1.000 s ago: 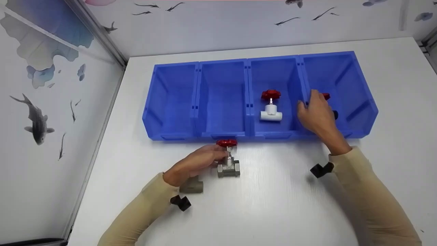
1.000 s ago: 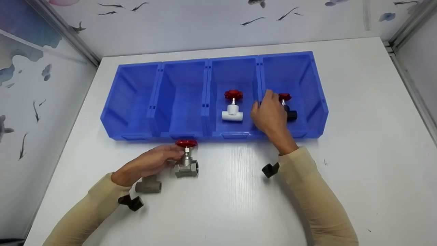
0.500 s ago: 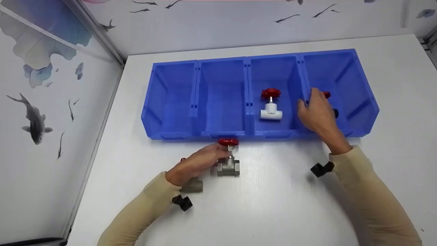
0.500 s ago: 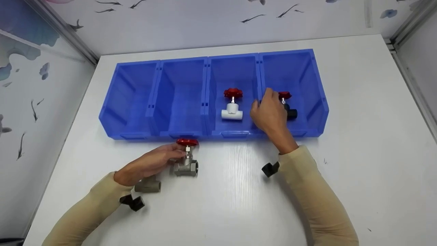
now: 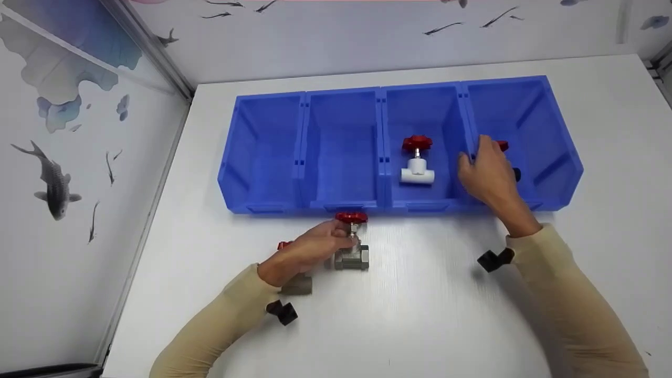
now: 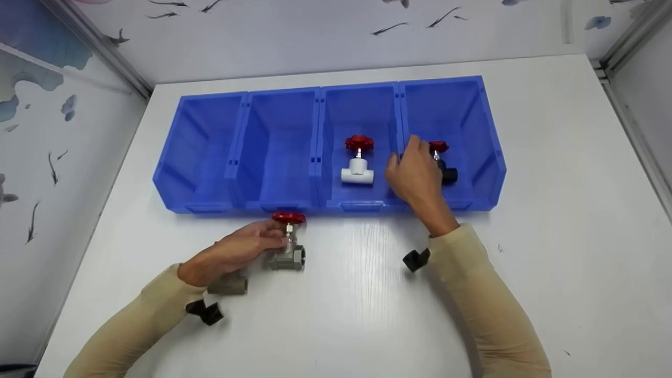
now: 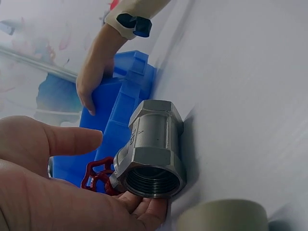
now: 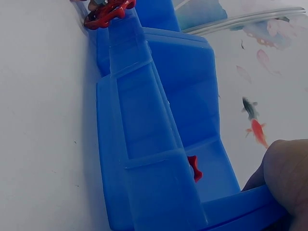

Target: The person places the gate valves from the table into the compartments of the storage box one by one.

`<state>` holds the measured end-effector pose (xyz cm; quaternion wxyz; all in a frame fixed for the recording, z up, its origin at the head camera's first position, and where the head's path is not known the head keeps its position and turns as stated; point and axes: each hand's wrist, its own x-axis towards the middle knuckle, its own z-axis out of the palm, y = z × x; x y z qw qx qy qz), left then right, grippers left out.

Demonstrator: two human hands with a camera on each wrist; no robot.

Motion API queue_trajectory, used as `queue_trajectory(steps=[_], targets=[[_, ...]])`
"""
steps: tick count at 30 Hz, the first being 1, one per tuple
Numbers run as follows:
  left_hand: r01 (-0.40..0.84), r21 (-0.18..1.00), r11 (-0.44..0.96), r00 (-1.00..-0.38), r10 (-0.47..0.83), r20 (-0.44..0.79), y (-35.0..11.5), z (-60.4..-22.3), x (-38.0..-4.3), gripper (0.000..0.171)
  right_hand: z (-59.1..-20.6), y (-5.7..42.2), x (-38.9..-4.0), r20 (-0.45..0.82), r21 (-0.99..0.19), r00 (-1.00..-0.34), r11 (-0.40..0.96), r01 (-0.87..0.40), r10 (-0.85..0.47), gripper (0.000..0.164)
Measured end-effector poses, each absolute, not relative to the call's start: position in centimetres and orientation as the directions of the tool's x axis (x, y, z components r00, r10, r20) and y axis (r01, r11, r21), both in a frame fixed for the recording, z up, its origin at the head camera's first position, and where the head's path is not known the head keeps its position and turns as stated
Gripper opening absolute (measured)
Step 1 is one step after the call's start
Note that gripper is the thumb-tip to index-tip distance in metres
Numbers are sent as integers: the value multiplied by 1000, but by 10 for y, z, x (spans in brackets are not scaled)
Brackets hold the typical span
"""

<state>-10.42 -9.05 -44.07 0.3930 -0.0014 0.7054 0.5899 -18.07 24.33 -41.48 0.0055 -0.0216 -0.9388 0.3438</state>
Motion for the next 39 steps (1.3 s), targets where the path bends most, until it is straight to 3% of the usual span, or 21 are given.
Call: queue_trajectory(steps=[22, 33, 39], targets=[[-435, 823, 365, -699, 440, -564, -85, -440, -105, 36, -416, 244, -180, -12, -661, -999, 749, 44, 48, 55], [-477, 831, 287, -687, 468, -556, -84, -439, -101, 48, -415, 244, -181, -6, -649, -999, 760, 40, 48, 55], [-460, 791, 403, -682, 410, -606, -86, -437, -100, 69, -415, 244, -181, -13, -650, -999, 758, 48, 52, 56]])
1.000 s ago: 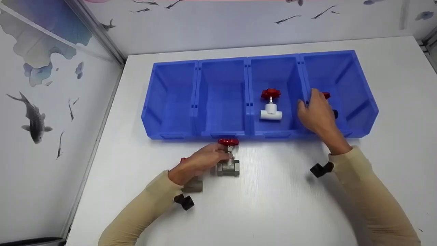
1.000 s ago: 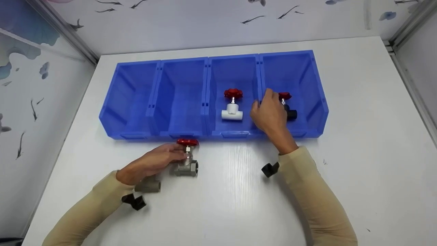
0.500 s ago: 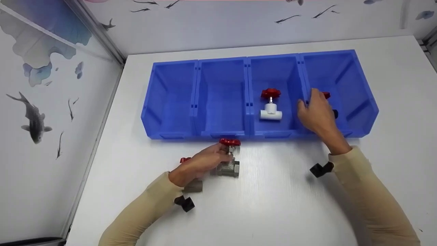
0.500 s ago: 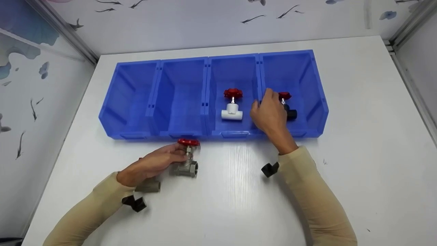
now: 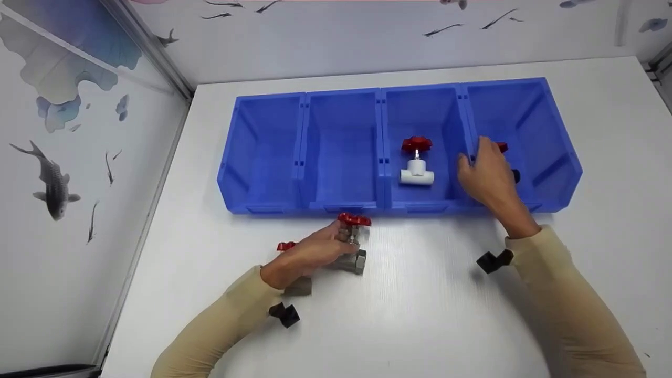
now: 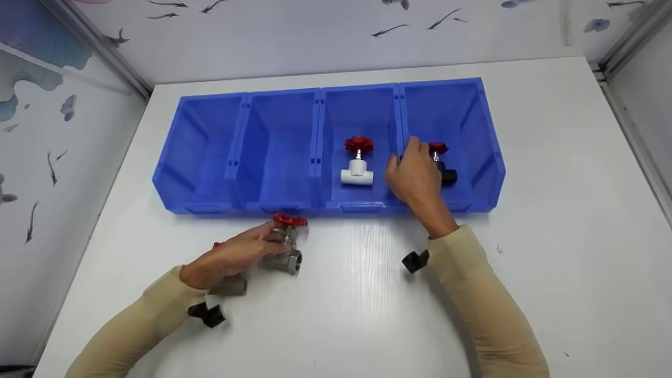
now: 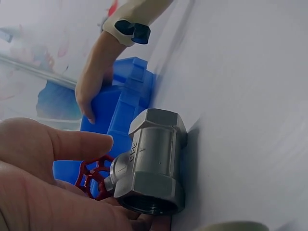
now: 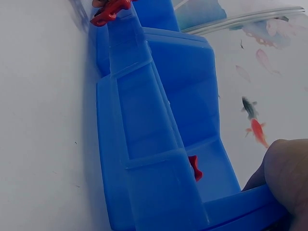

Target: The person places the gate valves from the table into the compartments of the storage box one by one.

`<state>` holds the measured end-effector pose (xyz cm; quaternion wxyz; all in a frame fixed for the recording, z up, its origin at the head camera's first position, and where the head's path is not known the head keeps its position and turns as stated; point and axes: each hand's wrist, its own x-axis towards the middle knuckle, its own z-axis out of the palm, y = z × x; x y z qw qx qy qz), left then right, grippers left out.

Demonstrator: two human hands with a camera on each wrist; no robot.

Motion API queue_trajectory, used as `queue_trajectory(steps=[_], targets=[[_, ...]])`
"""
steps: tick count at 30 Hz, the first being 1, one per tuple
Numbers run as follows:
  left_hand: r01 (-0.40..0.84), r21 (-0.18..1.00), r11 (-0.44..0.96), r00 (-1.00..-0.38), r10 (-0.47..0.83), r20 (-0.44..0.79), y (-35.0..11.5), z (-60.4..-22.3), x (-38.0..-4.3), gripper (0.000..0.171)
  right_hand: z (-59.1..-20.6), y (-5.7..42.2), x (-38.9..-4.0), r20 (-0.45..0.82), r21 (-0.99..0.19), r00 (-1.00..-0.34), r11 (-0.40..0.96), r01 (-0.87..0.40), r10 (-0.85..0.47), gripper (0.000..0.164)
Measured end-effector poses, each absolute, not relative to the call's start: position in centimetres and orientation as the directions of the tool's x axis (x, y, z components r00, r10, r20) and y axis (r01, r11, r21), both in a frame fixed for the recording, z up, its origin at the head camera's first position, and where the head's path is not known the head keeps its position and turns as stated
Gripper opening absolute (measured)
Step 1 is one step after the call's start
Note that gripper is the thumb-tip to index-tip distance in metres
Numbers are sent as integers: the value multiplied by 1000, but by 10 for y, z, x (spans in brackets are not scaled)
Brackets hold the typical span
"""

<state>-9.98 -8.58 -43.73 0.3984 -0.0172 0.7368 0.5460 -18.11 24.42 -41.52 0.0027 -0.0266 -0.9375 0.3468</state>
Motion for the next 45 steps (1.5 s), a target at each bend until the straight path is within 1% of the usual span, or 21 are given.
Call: queue_trajectory(steps=[2, 5, 7, 11, 12, 15, 17, 25, 28, 37, 45], targets=[[-454, 782, 427, -683, 397, -613, -86, -437, -100, 69, -415, 244, -181, -13, -648, -999, 760, 49, 53, 57], [-438, 789, 431, -690, 402, -602, -85, -437, -100, 58, -415, 244, -181, -15, -645, -998, 763, 52, 55, 57], [-437, 789, 431, -689, 403, -602, -85, -437, -100, 62, -415, 244, -181, -12, -644, -998, 763, 50, 55, 57], [-422, 791, 444, -692, 406, -597, -86, -437, -99, 61, -416, 245, -181, -4, -644, -999, 764, 41, 51, 56], [-414, 793, 447, -695, 408, -593, -86, -437, -99, 59, -416, 245, -181, -1, -643, -999, 765, 39, 50, 56], [-391, 799, 457, -702, 413, -580, -87, -435, -98, 43, -416, 245, -181, -2, -643, -999, 765, 39, 49, 57], [-378, 803, 461, -704, 419, -573, -88, -434, -98, 38, -416, 245, -181, -6, -643, -999, 764, 43, 51, 57], [-390, 795, 465, -705, 405, -583, -91, -427, -98, 37, -415, 245, -181, -3, -639, -999, 769, 32, 40, 59], [-387, 797, 464, -708, 404, -579, -92, -424, -98, 39, -415, 245, -181, -12, -642, -999, 766, 40, 43, 59], [-427, 816, 391, -715, 406, -569, -94, -413, -98, 44, -416, 245, -181, -8, -645, -999, 763, 39, 45, 57], [-428, 805, 410, -726, 375, -577, -96, -405, -100, 44, -417, 246, -183, -18, -643, -998, 764, 53, 54, 58]])
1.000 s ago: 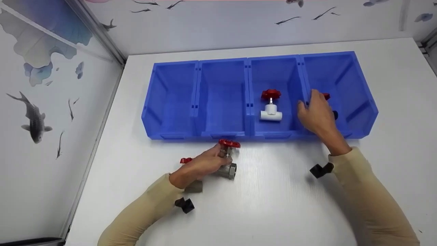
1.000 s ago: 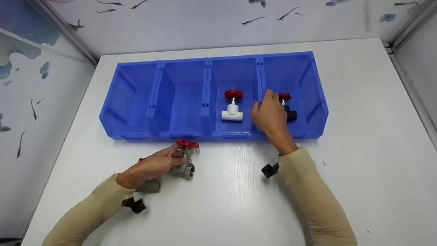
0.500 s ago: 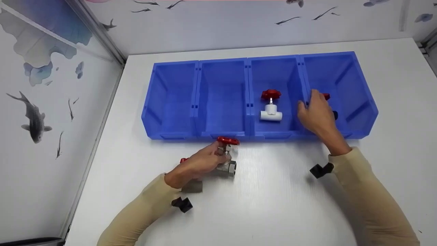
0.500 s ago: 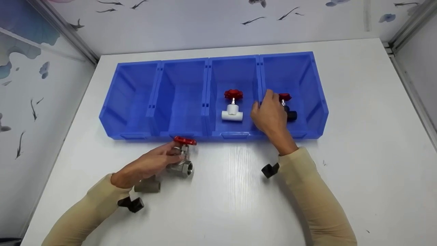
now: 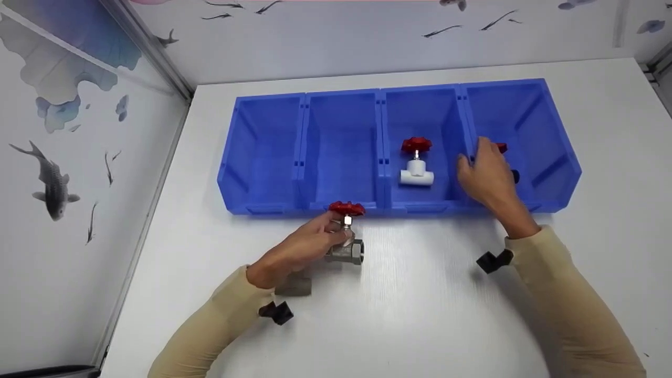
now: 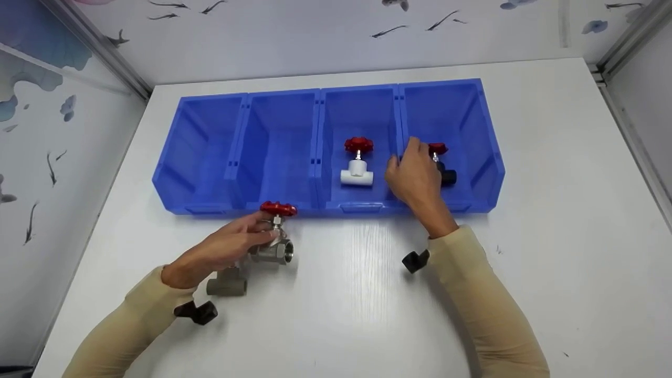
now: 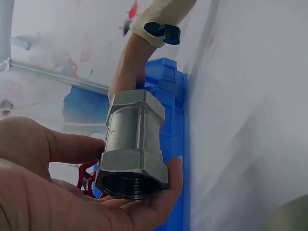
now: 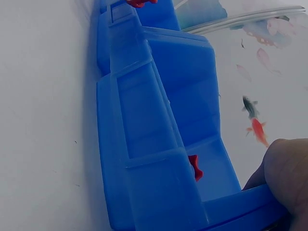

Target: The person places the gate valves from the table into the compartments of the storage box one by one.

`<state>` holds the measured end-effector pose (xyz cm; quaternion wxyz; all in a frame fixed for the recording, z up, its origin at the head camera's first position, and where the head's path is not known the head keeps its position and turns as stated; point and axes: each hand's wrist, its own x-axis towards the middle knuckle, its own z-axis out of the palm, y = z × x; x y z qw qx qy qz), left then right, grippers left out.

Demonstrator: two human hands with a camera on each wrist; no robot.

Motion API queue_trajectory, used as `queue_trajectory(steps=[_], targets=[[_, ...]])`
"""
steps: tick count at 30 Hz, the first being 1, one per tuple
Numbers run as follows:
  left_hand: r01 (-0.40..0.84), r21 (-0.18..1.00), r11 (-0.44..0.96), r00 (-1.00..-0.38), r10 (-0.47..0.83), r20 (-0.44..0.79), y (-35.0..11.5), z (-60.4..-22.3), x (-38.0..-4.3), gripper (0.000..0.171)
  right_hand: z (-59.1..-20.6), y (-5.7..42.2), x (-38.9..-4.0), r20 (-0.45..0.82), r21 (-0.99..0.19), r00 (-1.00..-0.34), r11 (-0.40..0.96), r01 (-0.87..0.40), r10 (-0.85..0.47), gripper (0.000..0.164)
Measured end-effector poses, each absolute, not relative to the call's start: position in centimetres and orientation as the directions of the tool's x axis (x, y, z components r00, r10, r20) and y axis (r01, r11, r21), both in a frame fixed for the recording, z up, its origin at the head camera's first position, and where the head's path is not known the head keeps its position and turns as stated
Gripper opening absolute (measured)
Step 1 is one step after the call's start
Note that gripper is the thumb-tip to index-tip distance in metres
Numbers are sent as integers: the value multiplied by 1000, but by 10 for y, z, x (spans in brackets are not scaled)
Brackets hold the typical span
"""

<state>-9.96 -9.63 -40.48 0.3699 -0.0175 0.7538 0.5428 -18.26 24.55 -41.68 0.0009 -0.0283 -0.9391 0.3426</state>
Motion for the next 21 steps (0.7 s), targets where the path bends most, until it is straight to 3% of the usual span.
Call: queue_trajectory(steps=[8, 21], targets=[[-421, 811, 407, -735, 371, -568, -99, -395, -100, 54, -416, 244, -182, 1, -647, -999, 762, 34, 45, 55], [-398, 847, 353, -760, 390, -520, -100, -392, -108, 47, -416, 245, -181, -21, -643, -999, 764, 48, 45, 59]])
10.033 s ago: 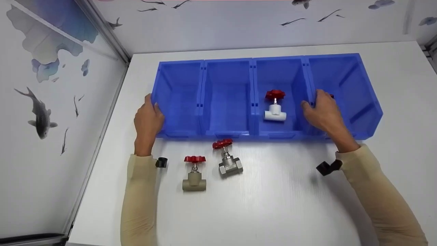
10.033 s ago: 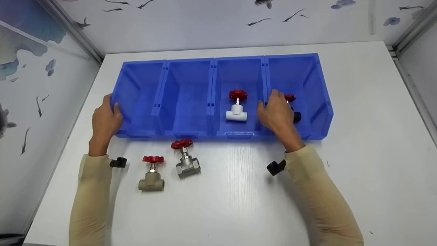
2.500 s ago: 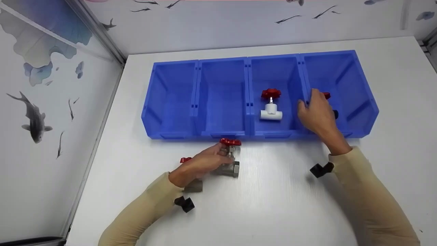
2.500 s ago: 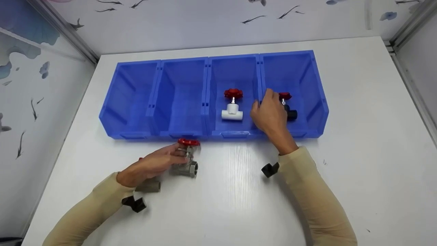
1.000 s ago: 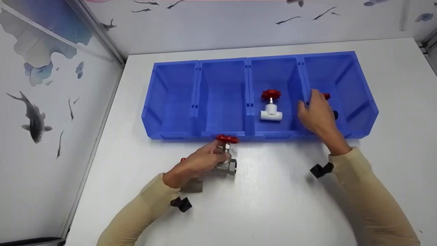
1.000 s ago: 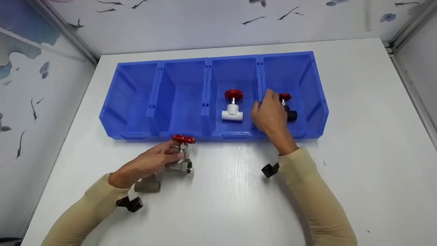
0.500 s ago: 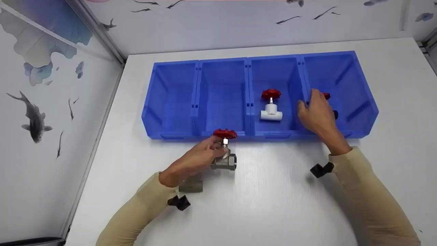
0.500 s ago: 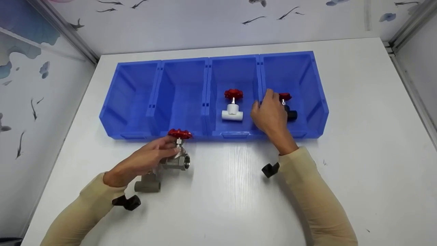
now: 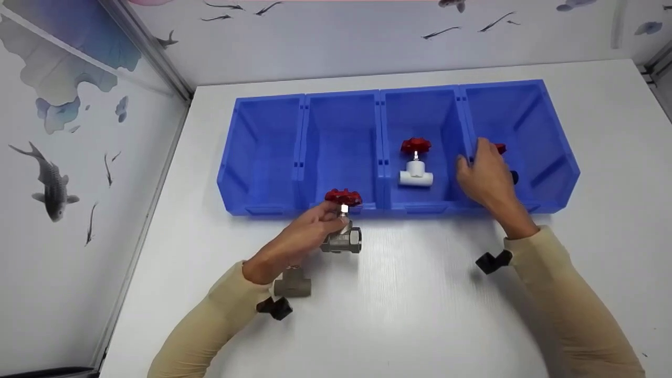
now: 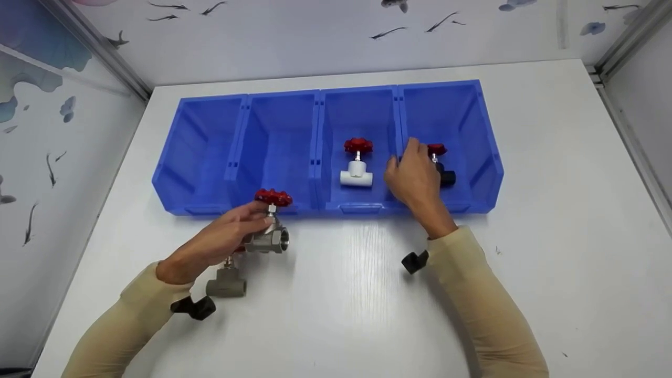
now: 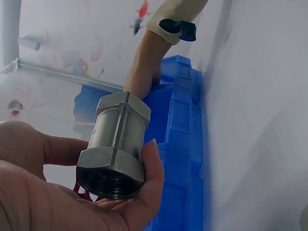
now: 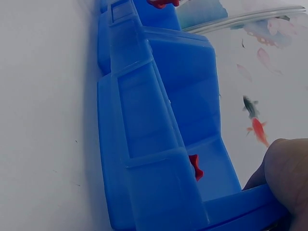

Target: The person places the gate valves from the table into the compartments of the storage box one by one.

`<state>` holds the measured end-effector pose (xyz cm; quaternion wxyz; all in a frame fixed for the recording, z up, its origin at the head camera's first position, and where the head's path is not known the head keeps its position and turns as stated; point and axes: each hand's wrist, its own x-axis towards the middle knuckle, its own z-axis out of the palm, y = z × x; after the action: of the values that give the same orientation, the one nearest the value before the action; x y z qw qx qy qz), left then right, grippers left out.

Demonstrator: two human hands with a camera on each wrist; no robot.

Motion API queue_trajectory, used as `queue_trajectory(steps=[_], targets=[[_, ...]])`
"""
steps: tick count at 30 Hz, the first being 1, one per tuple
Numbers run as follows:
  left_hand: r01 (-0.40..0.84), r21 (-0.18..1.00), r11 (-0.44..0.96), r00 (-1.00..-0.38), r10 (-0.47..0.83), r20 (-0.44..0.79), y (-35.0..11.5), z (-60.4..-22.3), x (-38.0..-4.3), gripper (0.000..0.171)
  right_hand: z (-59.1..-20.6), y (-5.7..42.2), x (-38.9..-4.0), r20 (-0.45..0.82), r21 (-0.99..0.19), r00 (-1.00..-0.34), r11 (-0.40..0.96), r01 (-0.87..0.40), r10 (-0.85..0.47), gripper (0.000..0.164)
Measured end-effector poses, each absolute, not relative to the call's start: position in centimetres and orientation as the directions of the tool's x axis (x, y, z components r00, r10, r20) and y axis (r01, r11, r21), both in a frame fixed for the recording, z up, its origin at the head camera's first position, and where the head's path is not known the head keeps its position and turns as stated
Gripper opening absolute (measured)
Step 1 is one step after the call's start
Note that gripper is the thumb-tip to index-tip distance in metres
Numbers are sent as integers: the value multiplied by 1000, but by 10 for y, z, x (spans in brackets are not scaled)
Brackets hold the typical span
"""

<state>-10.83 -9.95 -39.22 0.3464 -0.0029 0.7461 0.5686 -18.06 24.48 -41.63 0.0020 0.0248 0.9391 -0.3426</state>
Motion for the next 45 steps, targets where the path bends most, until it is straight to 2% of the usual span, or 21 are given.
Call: queue_trajectory(steps=[10, 18, 45], targets=[[-452, 836, 311, -761, 355, -543, -97, -388, -110, 45, -416, 244, -181, -19, -637, -998, 769, 52, 52, 57], [-429, 852, 301, -789, 334, -516, -96, -387, -116, 48, -416, 244, -181, 12, -631, -999, 775, 32, 50, 51], [-447, 877, 176, -835, 269, -480, -79, -388, -148, 49, -416, 244, -181, -6, -640, -999, 767, 45, 53, 56]])
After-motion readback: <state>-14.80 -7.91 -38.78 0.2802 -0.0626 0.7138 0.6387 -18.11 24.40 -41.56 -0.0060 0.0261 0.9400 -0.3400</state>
